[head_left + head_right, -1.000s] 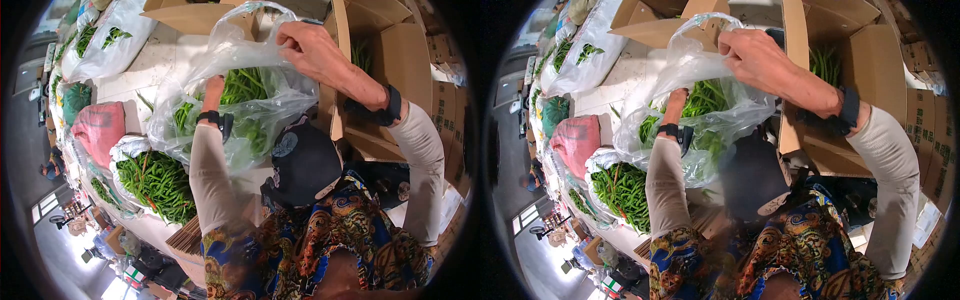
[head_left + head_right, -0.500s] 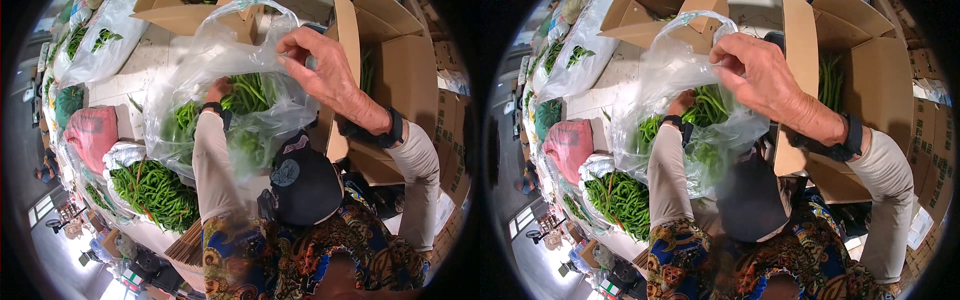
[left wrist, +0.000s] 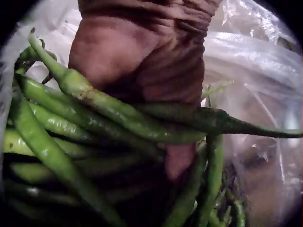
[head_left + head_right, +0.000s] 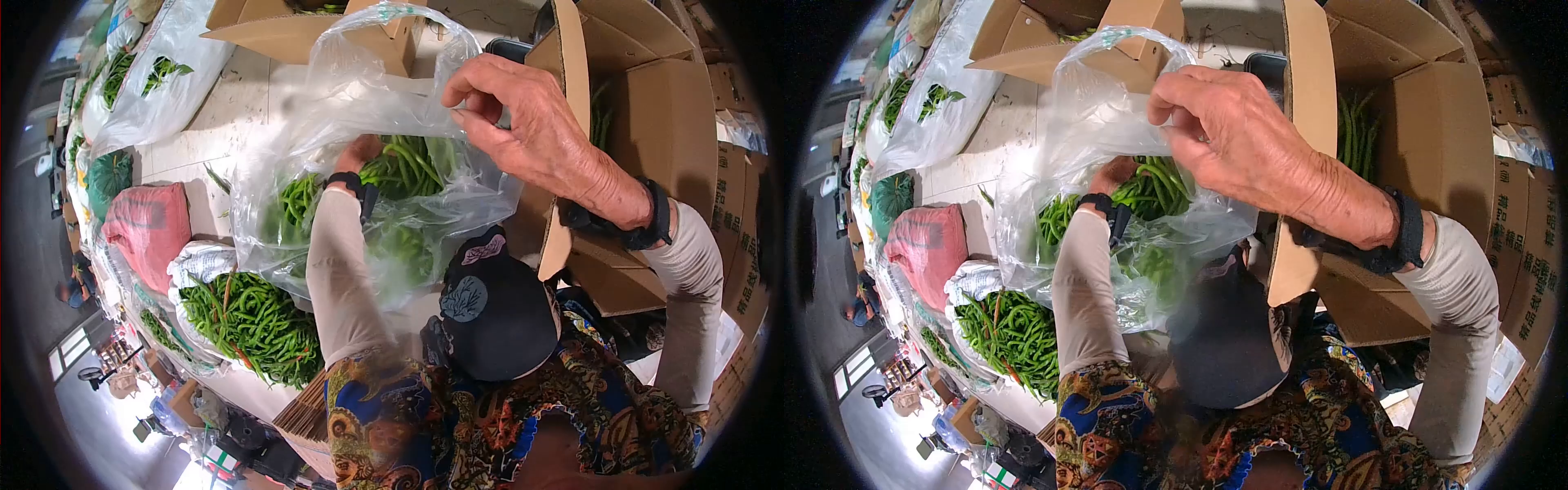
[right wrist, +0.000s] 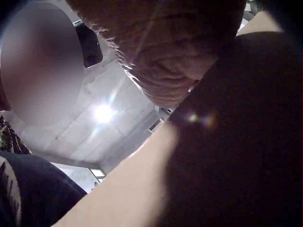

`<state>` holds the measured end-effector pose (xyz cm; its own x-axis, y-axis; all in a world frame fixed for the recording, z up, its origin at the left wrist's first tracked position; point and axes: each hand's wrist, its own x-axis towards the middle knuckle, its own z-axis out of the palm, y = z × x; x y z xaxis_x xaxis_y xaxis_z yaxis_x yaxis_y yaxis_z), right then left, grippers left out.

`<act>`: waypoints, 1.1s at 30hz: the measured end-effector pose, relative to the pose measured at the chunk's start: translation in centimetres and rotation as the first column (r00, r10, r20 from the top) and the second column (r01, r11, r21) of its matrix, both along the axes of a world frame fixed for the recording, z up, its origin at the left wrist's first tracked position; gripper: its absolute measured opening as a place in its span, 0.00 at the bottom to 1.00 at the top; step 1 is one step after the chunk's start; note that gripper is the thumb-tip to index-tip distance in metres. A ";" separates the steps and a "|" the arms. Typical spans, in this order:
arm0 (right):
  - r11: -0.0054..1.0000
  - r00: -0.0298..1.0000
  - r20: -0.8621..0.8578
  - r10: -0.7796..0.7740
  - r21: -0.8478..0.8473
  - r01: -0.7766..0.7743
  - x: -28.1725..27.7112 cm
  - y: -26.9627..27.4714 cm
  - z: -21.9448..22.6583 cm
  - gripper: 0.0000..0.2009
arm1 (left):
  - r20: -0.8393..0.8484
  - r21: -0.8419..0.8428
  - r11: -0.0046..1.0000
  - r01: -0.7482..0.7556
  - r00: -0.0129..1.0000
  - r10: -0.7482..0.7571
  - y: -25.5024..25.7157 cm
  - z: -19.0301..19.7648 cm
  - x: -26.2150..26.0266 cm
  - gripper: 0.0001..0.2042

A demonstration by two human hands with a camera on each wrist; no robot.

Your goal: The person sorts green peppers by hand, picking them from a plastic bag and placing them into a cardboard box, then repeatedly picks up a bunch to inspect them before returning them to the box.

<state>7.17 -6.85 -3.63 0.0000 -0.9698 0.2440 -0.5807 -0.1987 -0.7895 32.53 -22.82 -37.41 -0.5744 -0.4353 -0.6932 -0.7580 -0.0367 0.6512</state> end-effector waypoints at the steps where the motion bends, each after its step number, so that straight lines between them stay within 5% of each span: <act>1: 1.000 1.000 -0.011 0.001 -0.004 -0.001 -0.1 -0.1 -0.2 0.07 | -0.026 0.024 1.000 -0.014 1.000 0.014 0.1 0.3 0.0 0.29; 7: 1.000 0.997 -0.073 0.010 -0.008 -0.011 -0.1 -0.5 0.5 0.06 | -0.138 0.144 0.986 -0.079 0.986 0.099 0.6 3.2 0.4 0.28; 15: 0.994 0.950 -0.297 0.094 0.086 -0.071 0.7 -0.3 0.0 0.07 | -0.119 -0.132 0.989 0.060 0.990 -0.076 2.9 5.2 -2.1 0.28; 17: 0.980 0.815 -0.546 0.191 0.159 -0.122 0.6 -0.2 -0.3 0.16 | -0.101 -0.203 0.975 0.089 0.989 -0.112 3.1 5.6 -1.9 0.28; 24: 0.948 0.572 -0.765 0.298 0.168 -0.268 -1.0 0.7 -4.2 0.16 | -0.030 -0.419 0.880 0.224 0.965 -0.260 3.6 7.7 -3.2 0.27; 26: 0.875 0.396 -0.782 0.481 0.394 -0.282 -1.6 -0.3 -3.1 0.12 | -0.005 -0.479 0.840 0.254 0.957 -0.292 3.7 8.9 -3.4 0.27; 27: 0.875 0.395 -0.783 0.480 0.395 -0.280 -1.9 -0.1 -3.1 0.12 | 0.007 -0.507 0.819 0.270 0.951 -0.309 3.5 10.0 -3.4 0.27; 29: 0.915 0.345 -0.897 0.276 0.135 -0.381 -2.9 0.3 -3.4 0.08 | 0.017 -0.537 0.793 0.288 0.943 -0.331 3.7 11.8 -4.4 0.27; 31: 0.932 0.411 -0.855 0.317 0.199 -0.303 -2.9 -1.1 -2.7 0.08 | -0.014 -0.400 0.904 0.151 0.985 -0.171 4.4 15.0 -4.1 0.30; 33: 0.937 0.476 -0.809 0.344 0.265 -0.226 -3.1 -3.1 -1.5 0.08 | -0.072 -0.449 0.884 0.132 0.980 -0.183 3.7 10.3 -2.2 0.33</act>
